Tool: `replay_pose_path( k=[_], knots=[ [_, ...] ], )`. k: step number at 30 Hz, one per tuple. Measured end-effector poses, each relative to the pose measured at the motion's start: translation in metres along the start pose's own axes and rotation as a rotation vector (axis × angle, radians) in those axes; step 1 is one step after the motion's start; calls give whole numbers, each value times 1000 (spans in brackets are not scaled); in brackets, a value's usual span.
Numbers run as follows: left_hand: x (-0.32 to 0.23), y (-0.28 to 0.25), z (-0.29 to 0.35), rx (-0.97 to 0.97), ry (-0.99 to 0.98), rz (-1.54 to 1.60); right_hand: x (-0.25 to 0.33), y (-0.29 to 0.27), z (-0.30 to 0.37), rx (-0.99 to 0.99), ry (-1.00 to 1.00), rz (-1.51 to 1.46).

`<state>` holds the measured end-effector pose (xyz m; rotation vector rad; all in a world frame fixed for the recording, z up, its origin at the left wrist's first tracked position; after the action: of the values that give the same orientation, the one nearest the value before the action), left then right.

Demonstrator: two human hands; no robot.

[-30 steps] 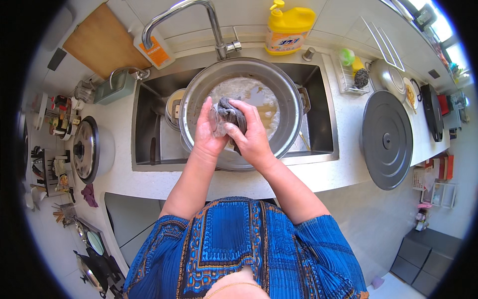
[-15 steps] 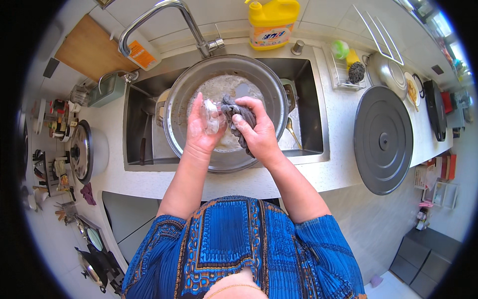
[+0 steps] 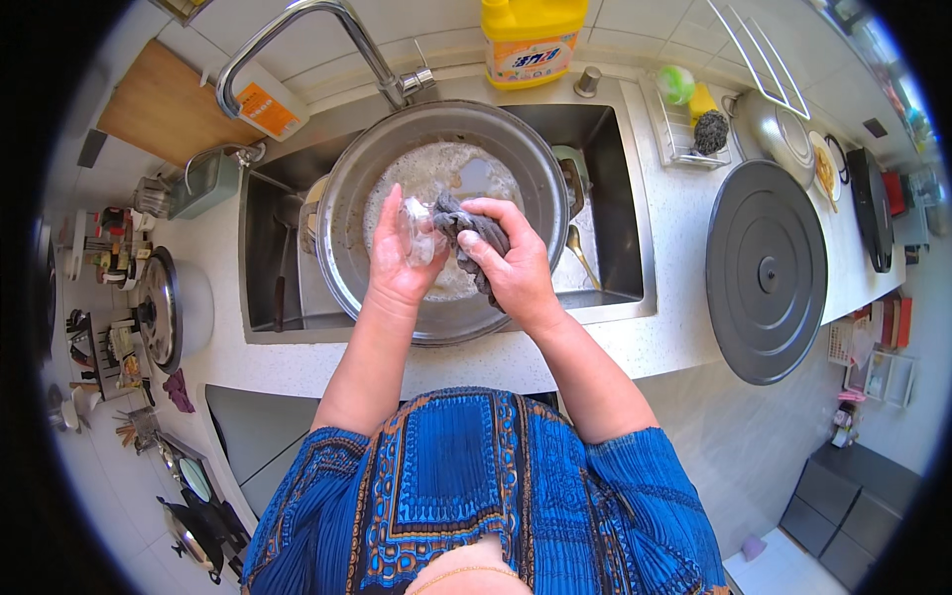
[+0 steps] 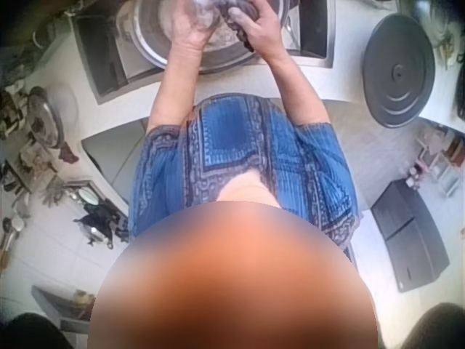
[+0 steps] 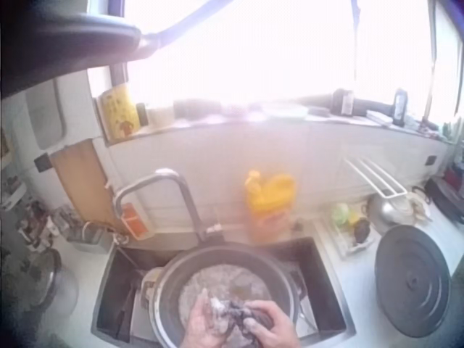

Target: The person scrubs a small glass with a dark cloth in a soapy metal basin, repeatedly rubbing the exterior and interior surfaces. The person then rinses the glass under running water and briefly wrings out the cloth.

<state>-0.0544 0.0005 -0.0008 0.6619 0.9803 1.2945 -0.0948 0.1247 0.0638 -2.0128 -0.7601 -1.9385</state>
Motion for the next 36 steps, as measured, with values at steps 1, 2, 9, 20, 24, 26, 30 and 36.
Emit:
replay_pose_path(
  k=[1, 2, 9, 20, 24, 26, 30, 36],
  knots=[
    [1, -2, -1, 3, -3, 5, -1, 0, 0, 1, 10, 4],
    [1, -3, -1, -9, -2, 6, -2, 0, 1, 2, 19, 8],
    [5, 5, 2, -55, 5, 9, -7, -1, 1, 0, 7, -24],
    [10, 3, -1, -48, -10, -59, -7, -10, 1, -42, -50, 66],
    [10, -5, -8, -25, -15, -20, -6, -12, 2, -75, -71, 120],
    [10, -3, -8, 4, -7, -13, -6, -13, 2, -78, -94, 150],
    [11, 8, -3, 9, 3, -48, -2, -12, 2, -82, -121, 205],
    [10, 0, -7, 34, -3, -48, 3, -6, 3, -67, -179, 254]
  ],
)
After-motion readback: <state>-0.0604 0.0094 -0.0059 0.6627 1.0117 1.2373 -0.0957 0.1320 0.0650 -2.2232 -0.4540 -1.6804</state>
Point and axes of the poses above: each hand's wrist, its own z-axis away from the middle knuckle, its own y-axis out of the palm, x = y × z, the point moved 7 cm from there along -z, towards the middle knuckle, and after that the axes turned 6 degrees about -z, right-handed, at the moved point
